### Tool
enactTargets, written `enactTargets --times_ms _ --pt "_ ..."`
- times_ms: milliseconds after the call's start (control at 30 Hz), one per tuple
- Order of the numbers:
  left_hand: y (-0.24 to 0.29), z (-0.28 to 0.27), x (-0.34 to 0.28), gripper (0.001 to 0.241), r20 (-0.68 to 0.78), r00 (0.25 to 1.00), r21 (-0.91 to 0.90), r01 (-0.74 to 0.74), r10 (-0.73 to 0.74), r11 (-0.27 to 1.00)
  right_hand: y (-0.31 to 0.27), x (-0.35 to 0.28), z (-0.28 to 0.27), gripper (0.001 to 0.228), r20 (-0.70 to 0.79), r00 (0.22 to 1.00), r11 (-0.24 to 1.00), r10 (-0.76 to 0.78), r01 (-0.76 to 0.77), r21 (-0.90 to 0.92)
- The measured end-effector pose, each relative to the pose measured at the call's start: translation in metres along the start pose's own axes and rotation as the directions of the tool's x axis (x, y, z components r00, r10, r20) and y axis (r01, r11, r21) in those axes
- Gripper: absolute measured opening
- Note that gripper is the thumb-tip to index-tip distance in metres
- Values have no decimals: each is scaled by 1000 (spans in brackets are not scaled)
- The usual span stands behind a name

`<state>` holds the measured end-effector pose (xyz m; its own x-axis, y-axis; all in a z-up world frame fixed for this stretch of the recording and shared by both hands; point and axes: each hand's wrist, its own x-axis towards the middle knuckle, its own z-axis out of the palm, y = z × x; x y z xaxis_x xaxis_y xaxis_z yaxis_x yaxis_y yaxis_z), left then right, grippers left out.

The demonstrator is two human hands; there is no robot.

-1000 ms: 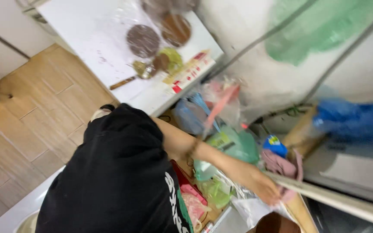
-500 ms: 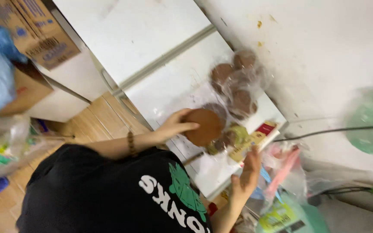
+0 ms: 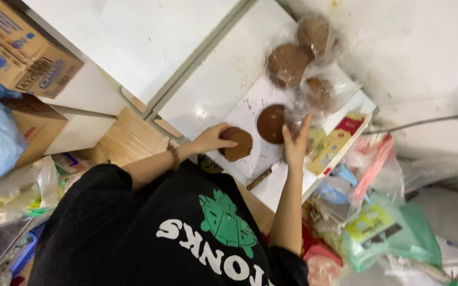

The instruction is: Preparing various cake components including cutting layers, retrieving containers from storage, and handling fillings.

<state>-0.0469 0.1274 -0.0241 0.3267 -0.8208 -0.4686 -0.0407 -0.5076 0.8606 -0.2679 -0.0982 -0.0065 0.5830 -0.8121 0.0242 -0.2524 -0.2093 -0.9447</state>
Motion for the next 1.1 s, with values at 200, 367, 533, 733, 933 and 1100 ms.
enactTargets --times_ms 200,367,533,733,933,1100 --pt "17 8 55 87 316 941 158 -176 119 972 -55 -59 -3 72 -51 997 976 -57 45 -214" --pt "53 -25 66 66 451 793 555 -609 411 566 -12 -174 33 28 -538 758 804 368 -550 -226" --pt "60 -12 56 87 643 598 519 -800 479 301 -4 -193 95 58 -641 733 743 228 -557 -372" --pt "43 9 63 103 764 332 374 -927 554 39 -1 -226 105 62 -604 694 807 393 -574 -134" --pt "45 -13 65 105 880 289 304 -952 377 19 -31 -337 156 15 -407 595 720 693 -550 423" --pt "29 -24 53 109 873 165 187 -982 460 -2 -59 -403 230 39 -402 472 607 785 -453 653"
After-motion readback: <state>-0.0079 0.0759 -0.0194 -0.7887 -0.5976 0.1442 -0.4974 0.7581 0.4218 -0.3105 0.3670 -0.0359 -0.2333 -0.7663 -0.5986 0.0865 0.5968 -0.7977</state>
